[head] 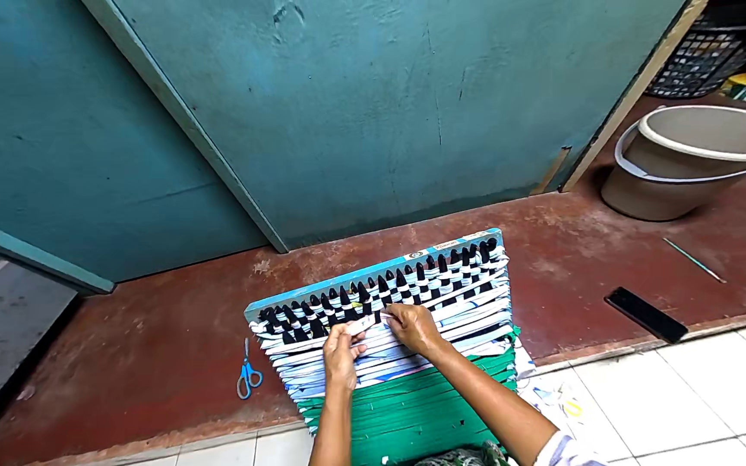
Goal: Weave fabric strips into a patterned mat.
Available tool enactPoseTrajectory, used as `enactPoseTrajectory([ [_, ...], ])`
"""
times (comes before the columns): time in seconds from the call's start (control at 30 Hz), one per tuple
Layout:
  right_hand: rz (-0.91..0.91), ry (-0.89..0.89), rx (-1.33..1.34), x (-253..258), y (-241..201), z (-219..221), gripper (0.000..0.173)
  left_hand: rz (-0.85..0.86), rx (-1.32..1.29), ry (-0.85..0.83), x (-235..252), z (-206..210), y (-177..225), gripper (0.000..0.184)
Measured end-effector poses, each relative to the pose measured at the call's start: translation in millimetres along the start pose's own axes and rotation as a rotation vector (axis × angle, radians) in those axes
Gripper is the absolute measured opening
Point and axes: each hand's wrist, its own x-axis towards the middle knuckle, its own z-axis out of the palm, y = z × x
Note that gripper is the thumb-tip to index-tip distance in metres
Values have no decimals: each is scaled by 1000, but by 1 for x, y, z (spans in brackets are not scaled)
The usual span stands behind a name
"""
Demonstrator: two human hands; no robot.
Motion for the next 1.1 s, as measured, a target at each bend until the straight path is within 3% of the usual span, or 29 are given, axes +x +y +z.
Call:
enactPoseTrajectory([
  [0.1, -164, 219, -197, -3, 5, 13, 16, -30, -260, 85, -6, -26, 13, 26],
  [0.27, -201, 225, -219, 3, 5, 16, 15, 60, -601, 138, 2, -78, 28, 46],
  [0.4, -195, 188, 17, 3, 12, 6, 23, 189, -525, 244, 10, -112, 39, 44],
  [0.5, -214, 279, 158, 2, 20, 1, 22, 128, -376, 382, 15, -115, 42, 26],
  [0.6, -204, 378, 190, 3, 28, -2, 17, 52, -365, 421, 18, -108, 39, 22],
  [0.7, -235, 381, 108, 1, 32, -2, 16, 49, -475, 350, 16, -102, 39, 27],
  [0.9, -256, 348, -145, 2, 31, 8, 19, 238, -781, -56, 1, -97, 54, 56],
  [1.1, -168, 430, -222, 8, 23, 18, 13, 367, -514, -237, -19, -123, 76, 24],
])
